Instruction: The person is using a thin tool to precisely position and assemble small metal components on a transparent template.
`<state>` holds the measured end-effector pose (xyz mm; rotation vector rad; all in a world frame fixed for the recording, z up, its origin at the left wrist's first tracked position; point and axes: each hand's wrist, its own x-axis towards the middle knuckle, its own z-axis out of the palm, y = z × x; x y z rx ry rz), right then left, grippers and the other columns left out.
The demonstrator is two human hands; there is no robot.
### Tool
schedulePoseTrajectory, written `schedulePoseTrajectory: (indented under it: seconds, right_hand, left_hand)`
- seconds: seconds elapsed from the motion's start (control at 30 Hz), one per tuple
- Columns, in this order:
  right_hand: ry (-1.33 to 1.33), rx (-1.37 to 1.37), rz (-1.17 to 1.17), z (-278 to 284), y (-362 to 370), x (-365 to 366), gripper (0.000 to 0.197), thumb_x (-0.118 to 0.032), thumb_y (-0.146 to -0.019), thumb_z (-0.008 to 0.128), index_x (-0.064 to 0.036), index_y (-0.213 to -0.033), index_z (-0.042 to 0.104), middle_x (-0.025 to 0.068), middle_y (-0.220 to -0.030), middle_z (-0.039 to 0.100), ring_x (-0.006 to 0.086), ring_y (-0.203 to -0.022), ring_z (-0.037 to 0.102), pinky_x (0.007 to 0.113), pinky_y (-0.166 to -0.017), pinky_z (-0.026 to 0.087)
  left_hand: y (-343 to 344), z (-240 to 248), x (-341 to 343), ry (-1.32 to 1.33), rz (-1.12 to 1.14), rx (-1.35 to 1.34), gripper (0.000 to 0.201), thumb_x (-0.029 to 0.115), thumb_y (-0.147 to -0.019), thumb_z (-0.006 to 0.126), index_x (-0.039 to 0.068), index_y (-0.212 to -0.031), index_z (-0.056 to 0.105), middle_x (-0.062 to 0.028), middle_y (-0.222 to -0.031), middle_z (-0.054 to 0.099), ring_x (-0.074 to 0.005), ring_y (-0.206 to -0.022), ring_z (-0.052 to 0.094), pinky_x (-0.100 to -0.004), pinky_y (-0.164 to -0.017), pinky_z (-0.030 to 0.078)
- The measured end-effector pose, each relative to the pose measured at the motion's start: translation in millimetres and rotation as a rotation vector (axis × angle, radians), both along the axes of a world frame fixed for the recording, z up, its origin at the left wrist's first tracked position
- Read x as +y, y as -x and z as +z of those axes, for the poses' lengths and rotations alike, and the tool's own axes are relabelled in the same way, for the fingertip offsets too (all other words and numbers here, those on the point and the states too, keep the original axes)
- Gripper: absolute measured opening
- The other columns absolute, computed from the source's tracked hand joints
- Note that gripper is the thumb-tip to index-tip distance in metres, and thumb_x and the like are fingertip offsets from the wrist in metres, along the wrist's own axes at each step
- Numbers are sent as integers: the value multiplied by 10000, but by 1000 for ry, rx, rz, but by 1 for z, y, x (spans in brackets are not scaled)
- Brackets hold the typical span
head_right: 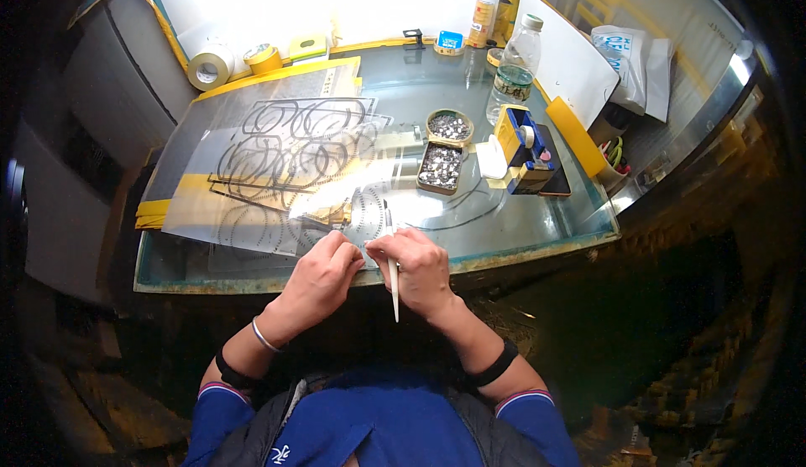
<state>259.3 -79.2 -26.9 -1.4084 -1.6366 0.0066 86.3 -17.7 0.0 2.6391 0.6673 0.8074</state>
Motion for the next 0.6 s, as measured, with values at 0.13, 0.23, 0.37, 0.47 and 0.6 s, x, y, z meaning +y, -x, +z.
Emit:
schedulePoseTrajectory:
  seconds: [0.13,0.23,0.37,0.47,0.6]
  right_hand:
    - [-19,-16,14,3,1,1,94,-87,-794,725,-127,-878,707,53,-763,679,258,-731,640,366,-626,517]
    - [-40,-33,14,3,3,1,94,-93,-793,732,-132,-876,710,51,-773,684,255,-730,640,363,-624,518]
    - [-61,196,68,4,5,2,162,-42,-778,759,-112,-921,727,61,-797,701,243,-765,659,332,-676,522]
    - [-99,418,156,14,8,-3,200,2,-785,763,-76,-967,732,73,-856,717,216,-821,677,306,-752,518]
    - [-28,544,245,36,15,-12,161,-12,-812,755,-55,-965,724,77,-925,716,176,-859,678,294,-778,520]
  left_hand:
    - [-2,-9,3,21,35,23,95,20,-876,619,-14,-880,530,-176,-879,511,-384,-795,561,-442,-693,472]
    - [0,-15,7,-61,151,-117,112,56,-920,616,-22,-889,541,-134,-842,557,-284,-742,604,-377,-644,491]
    - [7,-1,7,887,87,-445,130,116,-972,604,-9,-946,582,-60,-827,620,-115,-692,603,-255,-617,493]
    - [8,6,-1,1081,-74,-559,139,147,-990,598,9,-976,590,-39,-832,639,-85,-704,597,-227,-623,491]
    - [6,7,-7,1052,-124,-651,158,159,-993,593,2,-1005,574,-42,-830,638,-85,-713,602,-225,-622,491]
